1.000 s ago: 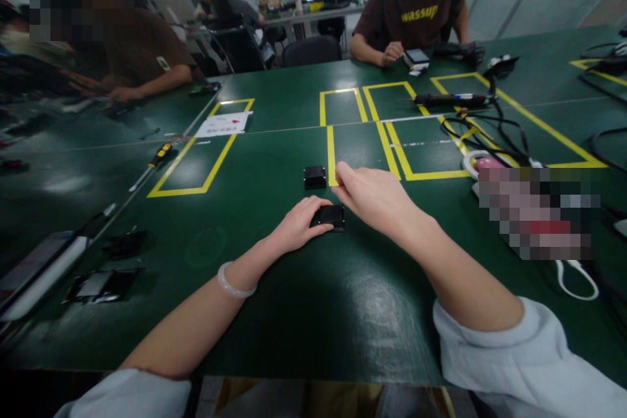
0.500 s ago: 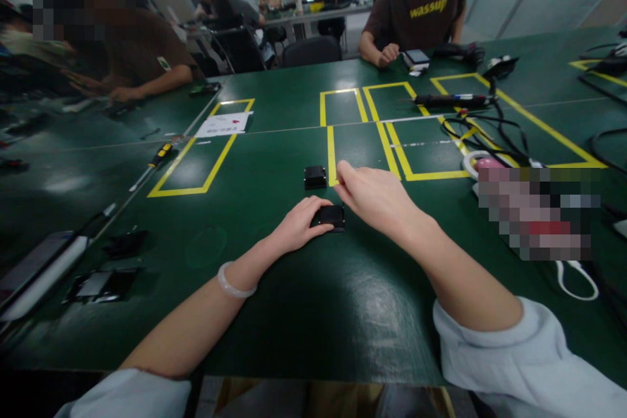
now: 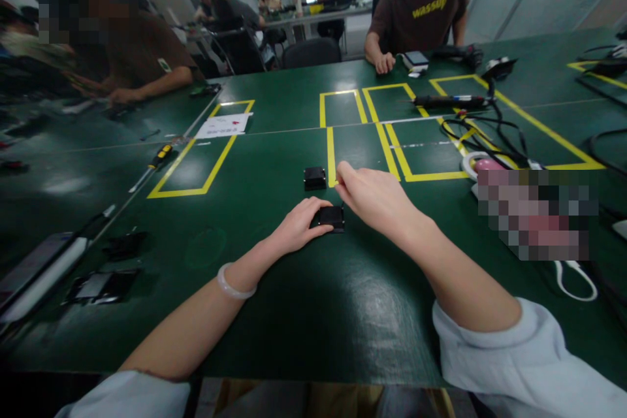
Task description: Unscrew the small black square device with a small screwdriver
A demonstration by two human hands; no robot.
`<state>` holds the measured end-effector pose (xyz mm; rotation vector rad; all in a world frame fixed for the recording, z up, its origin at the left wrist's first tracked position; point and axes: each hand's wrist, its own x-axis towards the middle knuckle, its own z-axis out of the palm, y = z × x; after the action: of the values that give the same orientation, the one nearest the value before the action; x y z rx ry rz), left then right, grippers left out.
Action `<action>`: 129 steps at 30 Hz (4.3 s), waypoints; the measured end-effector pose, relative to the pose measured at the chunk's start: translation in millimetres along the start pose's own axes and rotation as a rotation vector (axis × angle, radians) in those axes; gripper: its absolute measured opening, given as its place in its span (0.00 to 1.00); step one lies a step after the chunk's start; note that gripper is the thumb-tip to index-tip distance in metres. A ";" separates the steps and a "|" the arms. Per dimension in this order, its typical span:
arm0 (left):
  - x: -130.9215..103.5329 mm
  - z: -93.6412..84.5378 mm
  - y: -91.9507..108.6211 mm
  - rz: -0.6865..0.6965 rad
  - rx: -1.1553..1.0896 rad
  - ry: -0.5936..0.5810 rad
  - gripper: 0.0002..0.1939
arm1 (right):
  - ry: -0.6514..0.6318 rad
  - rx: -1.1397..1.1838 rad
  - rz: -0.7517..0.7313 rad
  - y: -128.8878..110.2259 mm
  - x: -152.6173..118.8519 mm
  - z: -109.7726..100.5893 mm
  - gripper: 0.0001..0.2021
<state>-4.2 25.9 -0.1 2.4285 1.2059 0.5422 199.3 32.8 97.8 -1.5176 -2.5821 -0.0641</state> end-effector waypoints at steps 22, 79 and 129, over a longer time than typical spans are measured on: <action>0.3 0.9 -1.3 0.008 0.002 0.002 0.19 | -0.026 -0.029 -0.021 -0.2 0.0 -0.9 0.10; -0.9 -0.8 -0.9 0.002 0.020 -0.007 0.18 | -0.024 0.028 -0.007 -1.2 -1.3 -5.0 0.10; -0.2 -0.8 -2.7 0.012 0.015 -0.005 0.18 | -0.009 0.060 0.036 0.9 2.1 0.8 0.07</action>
<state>-6.5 27.4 -0.8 2.4497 1.1985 0.5325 198.9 35.1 97.3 -1.5455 -2.5387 0.0240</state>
